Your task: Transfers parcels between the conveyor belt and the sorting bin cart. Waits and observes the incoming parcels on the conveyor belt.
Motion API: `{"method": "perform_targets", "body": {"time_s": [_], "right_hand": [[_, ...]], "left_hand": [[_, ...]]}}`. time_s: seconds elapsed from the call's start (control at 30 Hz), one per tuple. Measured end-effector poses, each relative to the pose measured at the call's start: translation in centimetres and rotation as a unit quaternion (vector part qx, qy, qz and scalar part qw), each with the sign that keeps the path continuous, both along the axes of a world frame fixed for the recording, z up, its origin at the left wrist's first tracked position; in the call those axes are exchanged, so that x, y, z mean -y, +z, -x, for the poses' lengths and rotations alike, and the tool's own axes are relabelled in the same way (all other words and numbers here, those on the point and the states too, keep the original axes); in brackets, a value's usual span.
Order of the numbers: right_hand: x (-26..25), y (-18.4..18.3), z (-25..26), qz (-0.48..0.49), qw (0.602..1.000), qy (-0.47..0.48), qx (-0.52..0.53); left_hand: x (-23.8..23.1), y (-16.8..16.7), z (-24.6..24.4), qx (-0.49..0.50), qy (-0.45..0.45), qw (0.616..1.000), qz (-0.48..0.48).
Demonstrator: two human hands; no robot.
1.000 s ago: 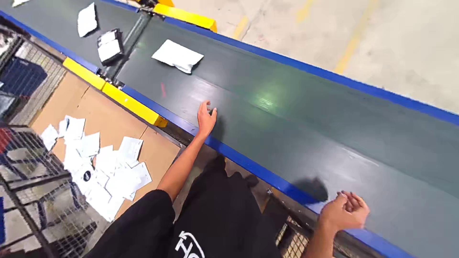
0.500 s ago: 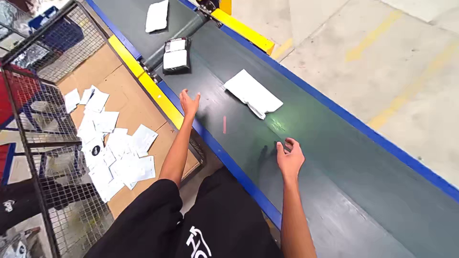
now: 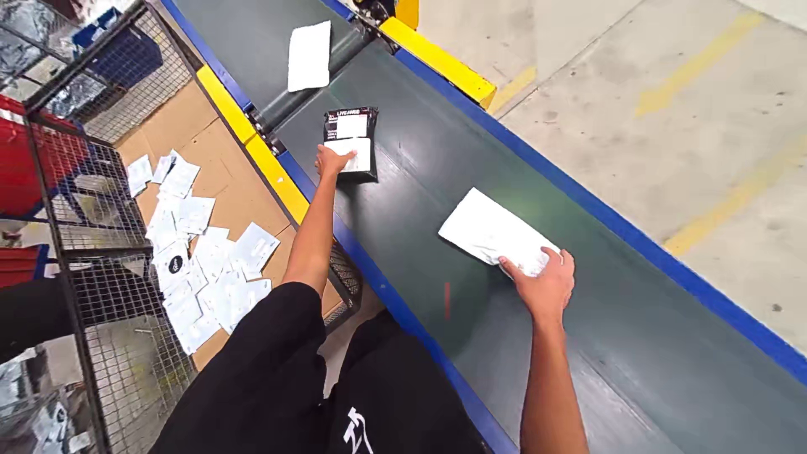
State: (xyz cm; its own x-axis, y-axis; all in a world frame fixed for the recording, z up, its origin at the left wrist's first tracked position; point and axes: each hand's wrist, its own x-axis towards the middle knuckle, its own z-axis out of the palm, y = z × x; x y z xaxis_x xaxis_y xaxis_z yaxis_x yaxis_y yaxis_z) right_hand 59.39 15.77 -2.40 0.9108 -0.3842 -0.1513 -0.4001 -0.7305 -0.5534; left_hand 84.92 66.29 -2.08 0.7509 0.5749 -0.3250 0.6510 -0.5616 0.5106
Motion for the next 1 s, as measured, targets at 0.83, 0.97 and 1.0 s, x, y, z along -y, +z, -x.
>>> {"method": "perform_targets", "body": {"time_s": [0.83,0.97,1.0], "right_hand": [[-6.0,1.9,9.5,-0.179,0.983,0.012,0.026],[-5.5,2.3,13.9,-0.394,0.906,-0.154,0.001],[-5.4,2.2,15.5,-0.463,0.869,-0.171,-0.009]], "left_hand": [[23.7,1.1,28.5,-0.060,-0.075,0.799,0.594],[24.5,4.4,31.4,-0.124,-0.175,0.753,0.622],[24.2,5.6,30.8,-0.125,-0.273,0.736,0.607]]}}
